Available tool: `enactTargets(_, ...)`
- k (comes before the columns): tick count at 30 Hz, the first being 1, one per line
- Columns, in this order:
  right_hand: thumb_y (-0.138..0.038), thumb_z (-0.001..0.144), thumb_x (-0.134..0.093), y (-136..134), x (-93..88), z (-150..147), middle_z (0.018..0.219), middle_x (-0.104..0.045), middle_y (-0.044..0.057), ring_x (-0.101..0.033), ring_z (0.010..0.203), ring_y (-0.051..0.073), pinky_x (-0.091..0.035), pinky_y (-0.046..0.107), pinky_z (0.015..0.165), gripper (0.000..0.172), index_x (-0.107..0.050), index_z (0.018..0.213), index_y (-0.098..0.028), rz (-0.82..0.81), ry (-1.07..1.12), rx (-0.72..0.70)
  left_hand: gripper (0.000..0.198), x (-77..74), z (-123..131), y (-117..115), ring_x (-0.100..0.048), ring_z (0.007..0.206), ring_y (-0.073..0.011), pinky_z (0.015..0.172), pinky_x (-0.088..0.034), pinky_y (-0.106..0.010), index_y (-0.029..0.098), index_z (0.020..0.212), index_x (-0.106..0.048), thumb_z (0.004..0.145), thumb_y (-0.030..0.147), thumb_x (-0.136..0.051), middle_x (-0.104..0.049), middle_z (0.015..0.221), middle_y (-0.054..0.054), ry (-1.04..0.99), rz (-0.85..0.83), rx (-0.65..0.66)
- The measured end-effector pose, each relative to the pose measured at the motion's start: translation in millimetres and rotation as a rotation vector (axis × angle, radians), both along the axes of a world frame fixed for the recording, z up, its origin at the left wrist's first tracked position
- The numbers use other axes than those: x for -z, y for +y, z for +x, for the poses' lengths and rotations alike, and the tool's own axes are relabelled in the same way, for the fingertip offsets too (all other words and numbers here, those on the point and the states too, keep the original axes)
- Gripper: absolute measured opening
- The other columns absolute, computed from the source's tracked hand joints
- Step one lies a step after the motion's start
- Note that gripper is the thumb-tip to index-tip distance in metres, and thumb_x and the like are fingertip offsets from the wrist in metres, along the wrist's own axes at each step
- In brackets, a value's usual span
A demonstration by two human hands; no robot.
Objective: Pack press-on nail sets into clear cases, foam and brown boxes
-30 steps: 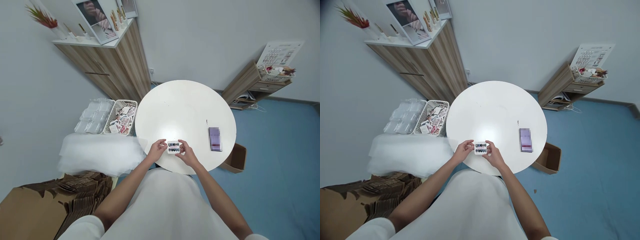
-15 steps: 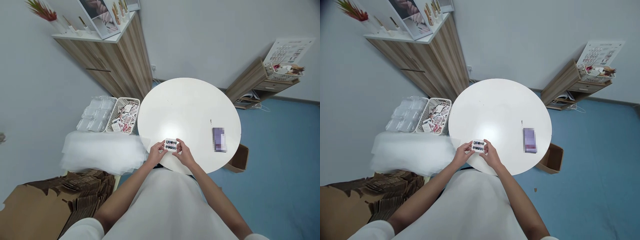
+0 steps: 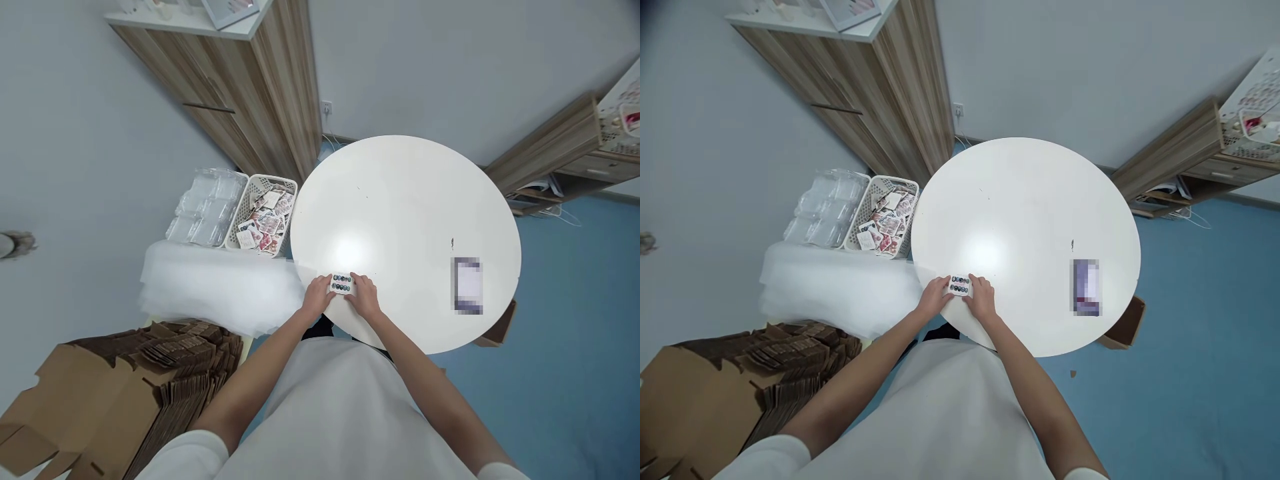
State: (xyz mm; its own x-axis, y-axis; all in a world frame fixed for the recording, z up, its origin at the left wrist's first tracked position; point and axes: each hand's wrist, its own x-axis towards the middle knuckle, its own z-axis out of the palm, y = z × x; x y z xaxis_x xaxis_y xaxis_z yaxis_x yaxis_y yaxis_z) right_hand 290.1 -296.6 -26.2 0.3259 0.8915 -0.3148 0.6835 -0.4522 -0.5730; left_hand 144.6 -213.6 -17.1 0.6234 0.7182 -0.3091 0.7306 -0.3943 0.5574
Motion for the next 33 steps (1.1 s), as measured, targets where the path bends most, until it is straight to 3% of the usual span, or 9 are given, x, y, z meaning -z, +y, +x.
enactTargets(8, -0.030, 0.067, -0.062, 15.7, 9.4, -4.9, 0.105, -0.050, 0.006, -0.044, 0.097, 0.023, -0.032, 0.035, 0.080, 0.057, -0.041, 0.120, -0.028, -0.056, -0.073, 0.019, 0.046, 7.1, 0.4, 10.1, -0.050, 0.094, -0.0193, 0.075, -0.039, -0.027, 0.019, 0.122, -0.038, 0.078, 0.021, -0.050, -0.053, 0.101, -0.007, 0.130, 0.031, 0.018)
enactTargets(17, -0.028, 0.068, -0.060, 22.4, 10.3, -11.1, 0.105, -0.049, 0.007, -0.045, 0.096, 0.024, -0.032, 0.037, 0.080, 0.060, -0.037, 0.123, -0.029, -0.054, -0.111, 0.030, 0.044, 9.8, -4.1, 22.4, -0.051, 0.092, -0.0216, 0.070, -0.041, -0.030, 0.019, 0.122, -0.038, 0.080, 0.027, -0.048, -0.054, 0.098, -0.008, 0.212, 0.165, 0.135)
enactTargets(21, -0.028, 0.073, -0.054, 14.0, 0.5, -16.5, 0.111, -0.048, 0.008, -0.045, 0.099, 0.023, -0.033, 0.036, 0.081, 0.053, -0.036, 0.123, -0.026, -0.001, -0.146, -0.010, 0.042, 6.9, -13.3, 23.9, -0.049, 0.097, -0.0208, 0.076, -0.040, -0.032, 0.019, 0.121, -0.039, 0.080, 0.026, -0.046, -0.053, 0.107, -0.008, 0.124, 0.211, 0.191)
enactTargets(25, -0.034, 0.077, -0.049, 0.2, -9.6, -25.1, 0.121, -0.045, 0.010, -0.040, 0.109, 0.025, -0.030, 0.039, 0.087, 0.039, -0.045, 0.115, -0.024, 0.057, -0.203, -0.111, 0.037, 2.4, -25.8, 23.8, -0.040, 0.113, -0.0213, 0.089, -0.033, -0.035, 0.022, 0.117, -0.045, 0.080, 0.025, -0.046, -0.047, 0.123, -0.007, 0.036, 0.273, 0.339)
enactTargets(28, -0.038, 0.076, -0.050, -6.1, -10.6, -32.3, 0.130, -0.039, 0.011, -0.033, 0.117, 0.027, -0.026, 0.042, 0.090, 0.044, -0.045, 0.117, -0.024, 0.051, -0.261, -0.181, 0.040, -0.2, -30.4, 22.4, -0.034, 0.120, -0.0224, 0.095, -0.027, -0.039, 0.021, 0.121, -0.043, 0.081, 0.027, -0.043, -0.045, 0.127, -0.007, 0.049, 0.309, 0.407)
enactTargets(33, -0.042, 0.078, -0.046, 1.3, -4.6, -40.1, 0.135, -0.033, 0.013, -0.027, 0.122, 0.028, -0.023, 0.045, 0.091, 0.049, -0.041, 0.122, -0.022, 0.017, -0.312, -0.209, 0.048, -1.9, -29.6, 22.3, -0.026, 0.126, -0.0256, 0.096, -0.023, -0.044, 0.020, 0.127, -0.038, 0.082, 0.035, -0.039, -0.039, 0.133, -0.008, 0.121, 0.371, 0.414)
